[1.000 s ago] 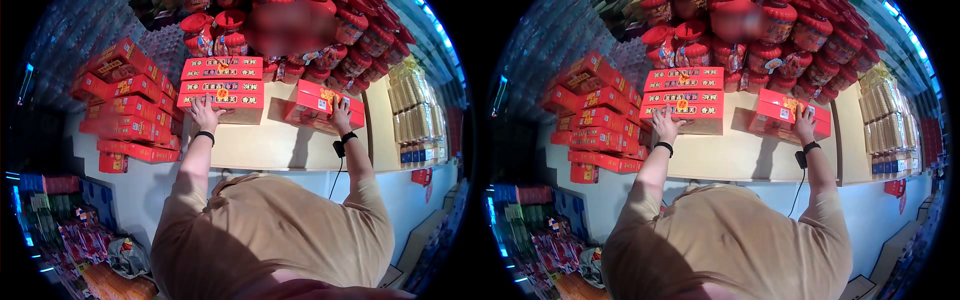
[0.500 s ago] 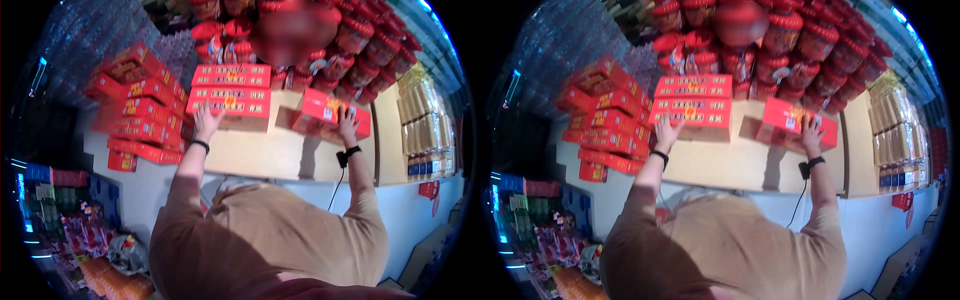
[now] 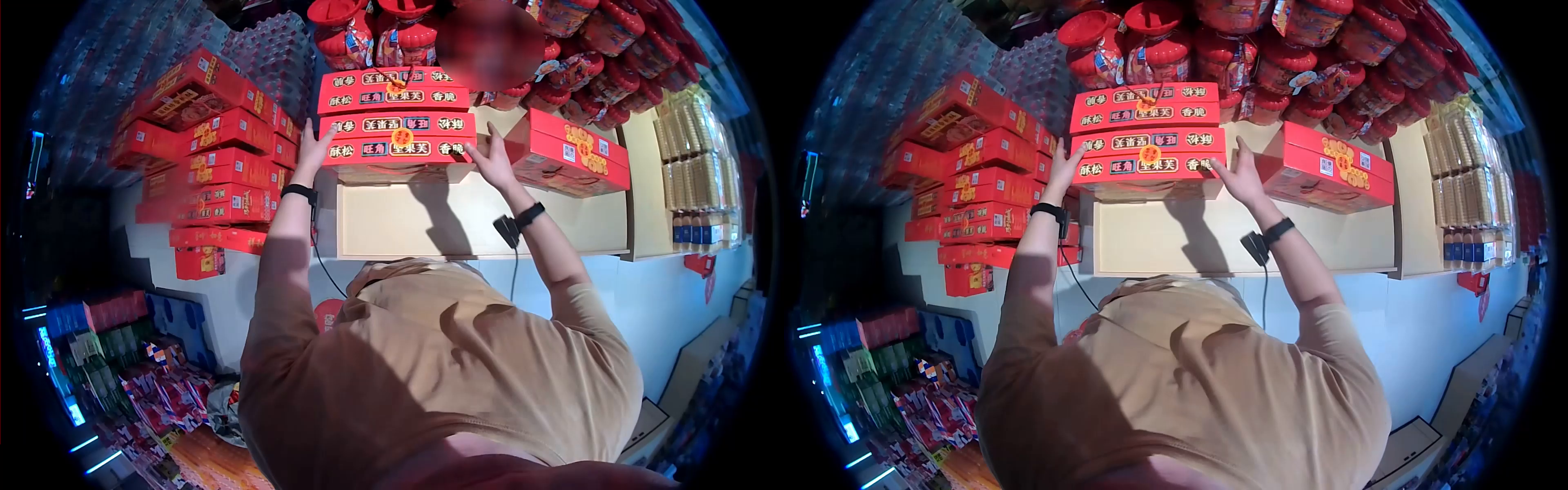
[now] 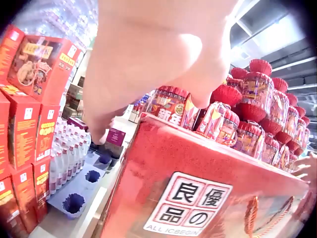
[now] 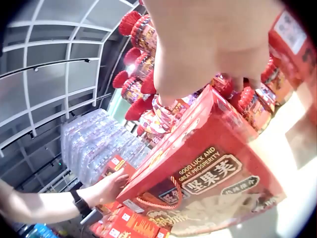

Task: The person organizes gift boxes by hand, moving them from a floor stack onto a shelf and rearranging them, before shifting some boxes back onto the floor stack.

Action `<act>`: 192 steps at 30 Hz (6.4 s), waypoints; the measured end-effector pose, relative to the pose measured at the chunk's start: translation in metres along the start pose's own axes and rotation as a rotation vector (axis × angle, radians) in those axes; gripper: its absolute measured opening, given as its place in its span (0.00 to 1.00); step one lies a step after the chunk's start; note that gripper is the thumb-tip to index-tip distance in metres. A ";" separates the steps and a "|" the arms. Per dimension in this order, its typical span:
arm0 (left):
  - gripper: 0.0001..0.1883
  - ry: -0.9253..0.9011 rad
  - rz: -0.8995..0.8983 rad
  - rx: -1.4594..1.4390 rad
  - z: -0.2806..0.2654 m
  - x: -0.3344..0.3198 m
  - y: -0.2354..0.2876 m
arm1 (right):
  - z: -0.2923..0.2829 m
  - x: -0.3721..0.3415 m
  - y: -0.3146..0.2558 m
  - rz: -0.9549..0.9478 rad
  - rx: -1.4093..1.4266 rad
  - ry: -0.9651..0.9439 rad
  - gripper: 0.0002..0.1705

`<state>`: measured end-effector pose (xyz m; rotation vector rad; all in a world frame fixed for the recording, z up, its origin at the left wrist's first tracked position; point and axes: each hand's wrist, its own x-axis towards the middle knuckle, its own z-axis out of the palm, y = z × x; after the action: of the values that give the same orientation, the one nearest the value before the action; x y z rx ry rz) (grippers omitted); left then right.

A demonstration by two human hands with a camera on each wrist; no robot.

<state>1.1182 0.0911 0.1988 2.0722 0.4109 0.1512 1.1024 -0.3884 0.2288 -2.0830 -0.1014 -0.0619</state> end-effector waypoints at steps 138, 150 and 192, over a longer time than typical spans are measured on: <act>0.85 -0.221 0.121 1.421 -0.522 0.351 0.002 | 0.286 -0.283 -0.057 0.888 -0.433 0.157 0.43; 0.64 -0.276 0.461 1.093 -0.549 0.337 -0.046 | 0.301 -0.320 -0.061 1.069 -0.352 0.156 0.47; 0.64 -0.215 0.723 1.033 -0.459 0.154 0.080 | 0.192 -0.335 -0.023 1.143 -0.417 0.224 0.50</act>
<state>1.1556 0.4818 0.4938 3.1348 -0.5460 0.1531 0.7672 -0.2254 0.1248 -2.2236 1.3164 0.4066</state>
